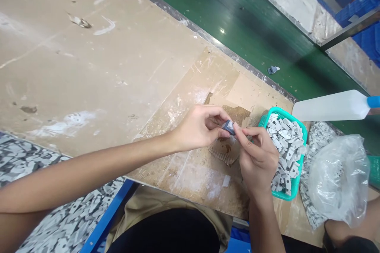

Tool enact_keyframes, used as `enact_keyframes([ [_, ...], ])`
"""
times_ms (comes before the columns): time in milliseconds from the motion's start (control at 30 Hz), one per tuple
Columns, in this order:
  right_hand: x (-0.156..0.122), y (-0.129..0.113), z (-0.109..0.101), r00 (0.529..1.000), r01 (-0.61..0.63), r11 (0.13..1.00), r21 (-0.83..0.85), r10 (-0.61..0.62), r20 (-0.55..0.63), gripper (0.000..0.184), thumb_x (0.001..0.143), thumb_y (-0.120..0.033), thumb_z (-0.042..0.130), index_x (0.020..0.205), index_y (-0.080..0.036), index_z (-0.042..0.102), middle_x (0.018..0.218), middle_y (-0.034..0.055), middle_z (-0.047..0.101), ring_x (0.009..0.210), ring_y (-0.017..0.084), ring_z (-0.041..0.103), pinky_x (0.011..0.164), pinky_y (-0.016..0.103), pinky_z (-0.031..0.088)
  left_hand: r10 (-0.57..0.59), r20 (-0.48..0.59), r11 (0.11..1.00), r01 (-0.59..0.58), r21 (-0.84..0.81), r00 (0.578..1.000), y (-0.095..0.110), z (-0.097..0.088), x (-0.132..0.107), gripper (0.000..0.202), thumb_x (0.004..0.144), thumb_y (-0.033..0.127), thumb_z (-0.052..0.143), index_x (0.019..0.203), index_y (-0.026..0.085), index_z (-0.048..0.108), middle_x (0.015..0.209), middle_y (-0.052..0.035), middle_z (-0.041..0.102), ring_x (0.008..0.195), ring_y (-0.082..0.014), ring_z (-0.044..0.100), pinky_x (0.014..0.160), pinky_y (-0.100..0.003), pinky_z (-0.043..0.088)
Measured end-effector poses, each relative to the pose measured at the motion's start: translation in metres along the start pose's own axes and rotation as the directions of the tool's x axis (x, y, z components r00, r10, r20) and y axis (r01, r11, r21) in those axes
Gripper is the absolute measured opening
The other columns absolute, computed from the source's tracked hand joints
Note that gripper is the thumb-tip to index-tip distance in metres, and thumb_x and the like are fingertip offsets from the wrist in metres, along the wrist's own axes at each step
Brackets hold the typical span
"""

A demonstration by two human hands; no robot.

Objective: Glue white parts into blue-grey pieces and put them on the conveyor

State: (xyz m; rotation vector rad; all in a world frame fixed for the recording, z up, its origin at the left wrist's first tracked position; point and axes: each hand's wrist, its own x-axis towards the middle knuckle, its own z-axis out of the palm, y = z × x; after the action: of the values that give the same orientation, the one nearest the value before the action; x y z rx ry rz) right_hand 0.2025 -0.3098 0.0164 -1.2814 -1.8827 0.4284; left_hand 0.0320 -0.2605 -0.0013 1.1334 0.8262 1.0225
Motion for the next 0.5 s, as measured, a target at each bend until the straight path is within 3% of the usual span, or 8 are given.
enact_keyframes([
  [133, 0.003, 0.001, 0.0, 0.999, -0.01, 0.998, 0.062, 0.007, 0.047, 0.05, 0.092, 0.0, 0.051, 0.122, -0.036, 0.07, 0.091, 0.0023, 0.06, 0.085, 0.012, 0.062, 0.071, 0.025, 0.054, -0.036, -0.002, 0.999, 0.036, 0.011, 0.999, 0.003, -0.002, -0.001, 0.01, 0.069, 0.005, 0.069, 0.076, 0.011, 0.065, 0.073, -0.0023, 0.067, 0.063, -0.0116, 0.065, 0.054, -0.017, 0.053],
  [333, 0.004, 0.003, 0.002, 0.995, -0.018, 1.0, 0.02, 0.016, 0.095, 0.054, 0.091, 0.001, 0.044, 0.129, -0.031, 0.066, 0.09, 0.0029, 0.057, 0.085, 0.013, 0.06, 0.075, 0.025, 0.055, -0.112, 0.034, 0.992, 0.11, 0.066, 0.993, -0.003, -0.005, 0.005, 0.011, 0.074, 0.012, 0.072, 0.083, 0.011, 0.067, 0.072, -0.0042, 0.068, 0.068, -0.0121, 0.064, 0.06, -0.019, 0.05],
  [400, 0.004, 0.002, 0.001, 0.997, -0.035, 0.999, 0.0, 0.034, 0.071, 0.053, 0.092, -0.001, 0.045, 0.133, -0.031, 0.063, 0.1, 0.005, 0.059, 0.092, 0.014, 0.062, 0.081, 0.027, 0.056, -0.17, 0.079, 0.985, 0.173, -0.027, 0.982, -0.004, -0.006, 0.008, 0.021, 0.076, 0.017, 0.074, 0.096, 0.013, 0.068, 0.074, -0.0029, 0.066, 0.064, -0.0102, 0.061, 0.058, -0.018, 0.048],
  [500, 0.003, 0.001, -0.004, 0.991, -0.078, 0.996, -0.048, 0.072, -0.108, 0.046, 0.095, -0.011, 0.054, 0.136, -0.033, 0.06, 0.112, 0.0069, 0.059, 0.102, 0.017, 0.063, 0.087, 0.032, 0.056, -0.245, 0.166, 0.921, 0.283, -0.27, 0.955, -0.002, -0.01, 0.011, 0.03, 0.079, 0.02, 0.074, 0.108, 0.017, 0.067, 0.084, -0.0028, 0.064, 0.069, -0.0123, 0.064, 0.065, -0.024, 0.055],
])
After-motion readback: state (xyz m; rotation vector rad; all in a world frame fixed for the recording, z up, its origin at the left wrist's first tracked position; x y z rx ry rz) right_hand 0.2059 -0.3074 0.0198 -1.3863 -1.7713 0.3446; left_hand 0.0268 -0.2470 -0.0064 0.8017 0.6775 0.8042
